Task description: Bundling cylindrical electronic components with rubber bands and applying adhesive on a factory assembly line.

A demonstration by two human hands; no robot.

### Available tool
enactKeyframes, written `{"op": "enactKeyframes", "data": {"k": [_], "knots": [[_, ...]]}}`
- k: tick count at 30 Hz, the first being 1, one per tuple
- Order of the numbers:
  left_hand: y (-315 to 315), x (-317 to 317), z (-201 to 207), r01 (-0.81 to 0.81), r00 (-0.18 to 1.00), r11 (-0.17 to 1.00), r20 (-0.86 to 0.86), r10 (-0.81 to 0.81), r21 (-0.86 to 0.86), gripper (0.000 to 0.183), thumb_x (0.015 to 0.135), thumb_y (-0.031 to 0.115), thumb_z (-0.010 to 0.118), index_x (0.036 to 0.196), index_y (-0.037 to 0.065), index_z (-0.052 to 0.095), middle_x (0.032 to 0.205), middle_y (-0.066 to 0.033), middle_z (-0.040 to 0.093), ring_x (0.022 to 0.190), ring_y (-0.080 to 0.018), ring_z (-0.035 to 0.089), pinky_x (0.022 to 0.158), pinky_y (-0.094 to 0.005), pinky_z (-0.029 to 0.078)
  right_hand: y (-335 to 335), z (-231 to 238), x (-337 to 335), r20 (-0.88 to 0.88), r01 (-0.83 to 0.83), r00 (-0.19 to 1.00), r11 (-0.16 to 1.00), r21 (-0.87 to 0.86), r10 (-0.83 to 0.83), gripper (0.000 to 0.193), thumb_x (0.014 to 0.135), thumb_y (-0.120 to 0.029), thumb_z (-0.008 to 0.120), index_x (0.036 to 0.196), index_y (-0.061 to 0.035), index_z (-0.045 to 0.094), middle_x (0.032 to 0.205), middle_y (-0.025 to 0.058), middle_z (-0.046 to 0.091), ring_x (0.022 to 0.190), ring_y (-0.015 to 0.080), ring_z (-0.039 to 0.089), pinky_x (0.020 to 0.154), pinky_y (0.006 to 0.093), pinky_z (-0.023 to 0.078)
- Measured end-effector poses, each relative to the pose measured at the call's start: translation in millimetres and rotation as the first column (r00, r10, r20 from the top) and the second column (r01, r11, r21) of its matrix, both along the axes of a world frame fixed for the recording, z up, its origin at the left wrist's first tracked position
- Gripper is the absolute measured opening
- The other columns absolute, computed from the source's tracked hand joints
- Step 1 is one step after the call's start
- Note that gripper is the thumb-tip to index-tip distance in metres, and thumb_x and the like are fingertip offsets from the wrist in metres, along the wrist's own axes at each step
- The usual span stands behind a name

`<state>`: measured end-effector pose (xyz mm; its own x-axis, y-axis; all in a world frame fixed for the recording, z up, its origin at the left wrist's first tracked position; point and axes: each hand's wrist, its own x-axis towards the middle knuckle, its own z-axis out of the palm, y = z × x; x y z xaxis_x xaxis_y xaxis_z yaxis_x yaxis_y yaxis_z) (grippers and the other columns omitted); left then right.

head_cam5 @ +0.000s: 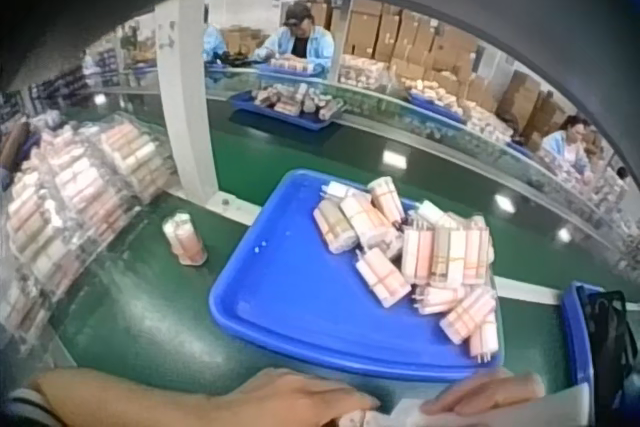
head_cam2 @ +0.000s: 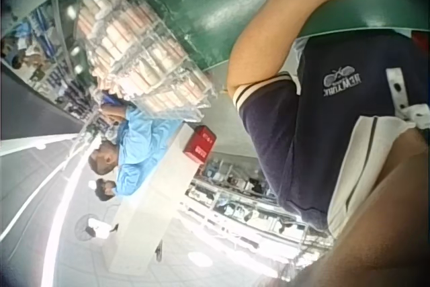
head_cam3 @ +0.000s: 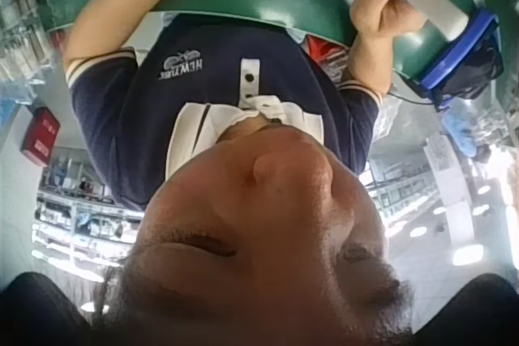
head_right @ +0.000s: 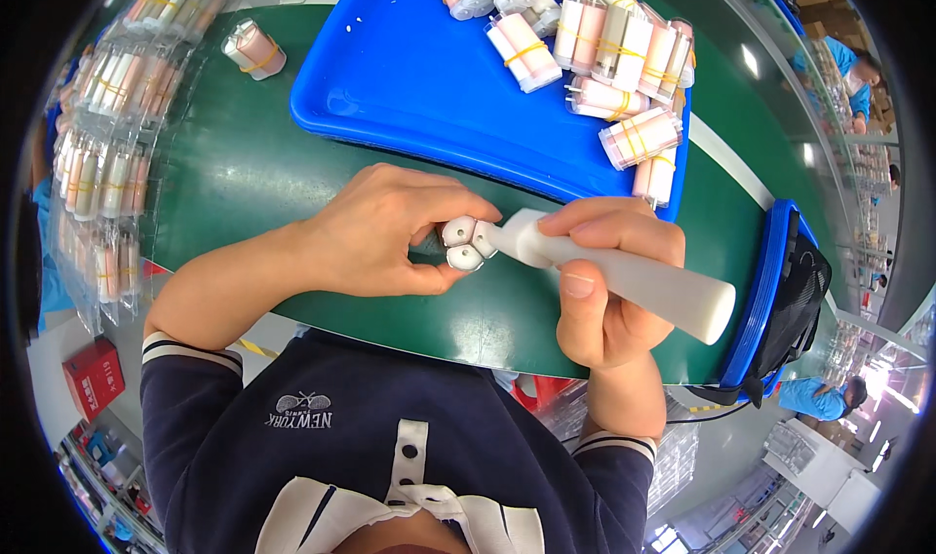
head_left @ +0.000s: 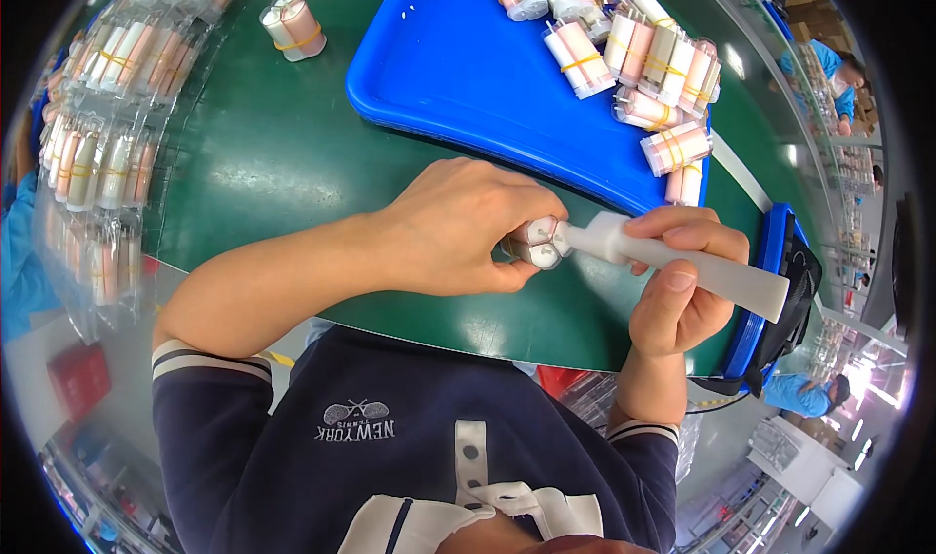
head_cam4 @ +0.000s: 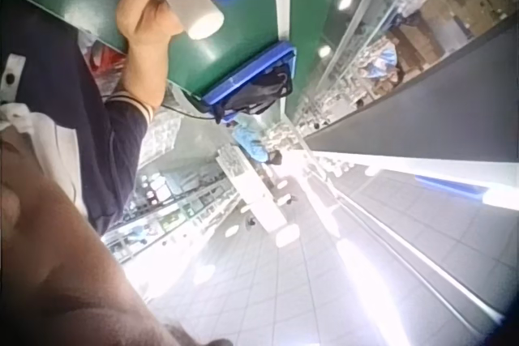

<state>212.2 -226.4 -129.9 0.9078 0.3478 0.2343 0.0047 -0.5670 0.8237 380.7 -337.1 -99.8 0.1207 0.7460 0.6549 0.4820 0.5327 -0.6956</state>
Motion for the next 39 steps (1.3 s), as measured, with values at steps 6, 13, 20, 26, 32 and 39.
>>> {"op": "enactKeyframes", "data": {"k": [6,13,20,26,32,39], "knots": [[1,0,3,0.023,0.997,0.998,-0.068,-0.027,-0.053,0.038,0.063,0.01,0.068,0.098,0.003,0.058,0.082,-0.0071,0.061,0.054,-0.0175,0.054,0.05,-0.0276,0.045,0,9,-5,0.27,0.015,0.963,1.0,0.0,-0.014,0.018,0.08,-0.01,0.061,0.087,0.0,0.048,0.082,0.0119,0.049,0.063,0.0267,0.059,0.05,0.031,0.046],[1,1,-1,0.031,0.999,0.998,-0.042,-0.033,-0.048,0.037,0.063,0.01,0.068,0.098,0.002,0.058,0.081,-0.0073,0.061,0.056,-0.0187,0.055,0.051,-0.0282,0.046,5,8,-8,0.298,0.069,0.952,0.998,0.006,-0.068,0.019,0.079,-0.011,0.063,0.083,-0.0004,0.048,0.077,0.0105,0.051,0.061,0.0249,0.059,0.047,0.0296,0.046],[1,2,1,0.031,0.998,0.998,-0.055,-0.034,-0.049,0.036,0.063,0.01,0.067,0.097,0.002,0.058,0.08,-0.0074,0.061,0.056,-0.0189,0.055,0.051,-0.0284,0.046,8,5,-9,0.337,0.062,0.939,0.998,0.029,-0.068,0.018,0.078,-0.007,0.063,0.083,0.0011,0.048,0.077,0.0113,0.053,0.06,0.0238,0.057,0.047,0.0286,0.046],[4,-2,1,0.002,0.998,0.992,0.057,-0.009,0.124,0.045,0.062,0.01,0.067,0.106,0.005,0.055,0.09,-0.0071,0.06,0.063,-0.0195,0.056,0.055,-0.0291,0.046,-1,4,4,-0.014,0.083,0.996,0.996,-0.012,-0.083,0.019,0.087,-0.016,0.05,0.09,0.0021,0.046,0.08,0.0158,0.054,0.058,0.0165,0.051,0.048,0.023,0.041],[-2,-4,5,-0.009,1.0,0.99,0.002,0.009,0.141,0.05,0.059,0.013,0.07,0.106,0.008,0.053,0.087,-0.0074,0.053,0.068,-0.0207,0.056,0.058,-0.0309,0.047,1,13,1,-0.327,0.082,0.939,0.992,-0.095,-0.109,0.024,0.09,-0.024,0.045,0.089,0.0,0.042,0.077,0.0181,0.055,0.049,0.0091,0.043,0.045,0.0192,0.036],[-4,-3,3,-0.008,0.999,0.996,0.036,0.005,0.086,0.035,0.061,0.011,0.072,0.091,0.005,0.055,0.081,-0.0034,0.049,0.059,-0.0172,0.055,0.049,-0.0276,0.046,-9,2,-1,-0.064,0.049,0.997,0.999,-0.019,-0.05,0.017,0.085,-0.015,0.054,0.081,0.0006,0.047,0.083,0.0118,0.049,0.06,0.0195,0.054,0.047,0.0253,0.042]]}}
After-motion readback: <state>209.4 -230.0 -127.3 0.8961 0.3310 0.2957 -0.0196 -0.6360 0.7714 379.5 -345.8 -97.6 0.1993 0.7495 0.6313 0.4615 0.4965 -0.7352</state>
